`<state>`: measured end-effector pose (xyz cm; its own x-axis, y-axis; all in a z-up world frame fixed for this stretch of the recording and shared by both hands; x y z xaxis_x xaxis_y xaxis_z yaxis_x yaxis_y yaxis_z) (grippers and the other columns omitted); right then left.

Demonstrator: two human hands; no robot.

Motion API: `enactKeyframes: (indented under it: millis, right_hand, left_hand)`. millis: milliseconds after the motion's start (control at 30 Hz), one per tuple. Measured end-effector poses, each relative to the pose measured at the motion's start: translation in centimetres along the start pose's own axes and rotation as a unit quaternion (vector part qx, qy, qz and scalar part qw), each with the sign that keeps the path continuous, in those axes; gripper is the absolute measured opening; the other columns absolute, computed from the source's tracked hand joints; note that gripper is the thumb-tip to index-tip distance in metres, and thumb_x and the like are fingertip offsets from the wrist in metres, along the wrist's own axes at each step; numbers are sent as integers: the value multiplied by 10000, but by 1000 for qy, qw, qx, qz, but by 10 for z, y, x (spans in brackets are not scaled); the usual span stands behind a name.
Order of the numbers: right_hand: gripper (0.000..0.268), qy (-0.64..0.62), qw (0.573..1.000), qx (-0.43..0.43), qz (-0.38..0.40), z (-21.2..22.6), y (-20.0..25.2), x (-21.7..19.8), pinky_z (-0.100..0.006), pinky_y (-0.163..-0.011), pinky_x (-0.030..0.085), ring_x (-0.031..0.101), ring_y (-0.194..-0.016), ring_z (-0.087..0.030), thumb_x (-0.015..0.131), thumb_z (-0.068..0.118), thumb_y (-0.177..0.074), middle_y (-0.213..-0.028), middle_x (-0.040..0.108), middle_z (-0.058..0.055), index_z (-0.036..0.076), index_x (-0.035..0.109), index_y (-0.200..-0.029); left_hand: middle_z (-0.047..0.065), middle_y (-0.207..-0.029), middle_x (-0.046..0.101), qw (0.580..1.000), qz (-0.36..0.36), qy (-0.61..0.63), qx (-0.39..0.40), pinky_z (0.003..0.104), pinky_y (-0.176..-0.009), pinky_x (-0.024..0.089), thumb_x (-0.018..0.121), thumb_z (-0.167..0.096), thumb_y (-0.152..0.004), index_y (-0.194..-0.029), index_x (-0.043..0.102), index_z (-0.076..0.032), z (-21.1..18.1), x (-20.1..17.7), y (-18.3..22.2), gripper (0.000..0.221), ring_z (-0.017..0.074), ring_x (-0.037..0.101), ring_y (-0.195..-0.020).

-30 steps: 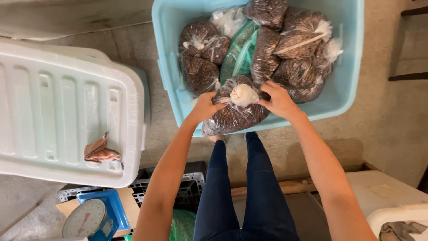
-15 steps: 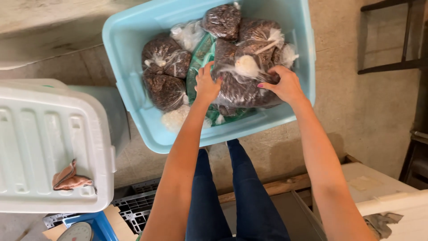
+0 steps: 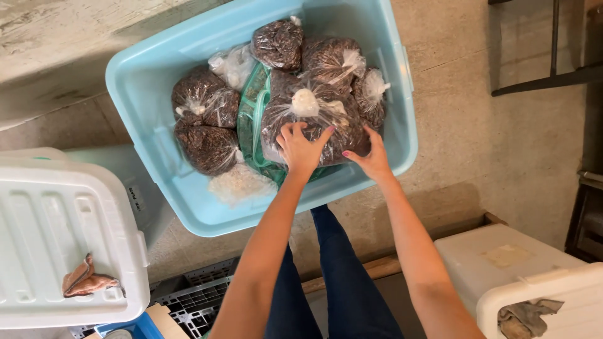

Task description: Clean a large plastic liner and organize bags of coffee beans in storage bins.

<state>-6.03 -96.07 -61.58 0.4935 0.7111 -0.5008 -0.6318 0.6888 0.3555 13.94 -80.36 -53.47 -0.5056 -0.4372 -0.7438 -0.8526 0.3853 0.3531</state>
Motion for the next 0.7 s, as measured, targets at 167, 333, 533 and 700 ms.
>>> enactKeyframes:
  millis: [167,333,533,700]
  right_hand:
    - [1009,57,997,51,15,12,5,3,-583,-1109,414,506,-1342,-389,972,512,-614,-1389,502,-107,216,493,-1451]
    - [1008,88,992,77,38,21,13,8,-595,-1051,418,473,-1354,-328,967,549,-625,-1402,460,-15,285,464,-1459]
    - [1010,111,988,92,48,37,17,7,-550,-1020,420,460,-1346,-311,956,509,-640,-1407,450,-16,274,425,-1467]
    - [1234,57,985,145,78,9,22,22,-587,-1085,394,469,-1357,-441,970,633,-539,-1463,474,-184,173,401,-1533]
  left_hand:
    - [63,-1238,403,999,-29,19,11,597,-940,492,900,-414,-679,-1077,499,-183,44,49,3,610,410,442,-1227]
    - [48,-1220,416,996,-10,91,16,550,-980,451,904,-276,-736,-1066,472,-202,63,52,12,549,414,457,-1197]
    - [60,-1232,415,991,16,132,2,556,-1013,429,876,-186,-788,-1053,457,-197,68,52,12,496,458,440,-1224]
    - [98,-1204,470,981,40,191,6,575,-1014,421,847,-136,-798,-1040,480,-167,88,55,15,441,515,457,-1224]
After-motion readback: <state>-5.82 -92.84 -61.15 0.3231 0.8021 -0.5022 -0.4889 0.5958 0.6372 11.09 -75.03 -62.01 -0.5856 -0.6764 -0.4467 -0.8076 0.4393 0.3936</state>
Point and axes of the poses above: each hand's wrist, its own y-axis away from the middle knuckle, its own x-axis out of the palm, z = x × y, the point moved 9 cm from there along -y, towards the middle knuckle
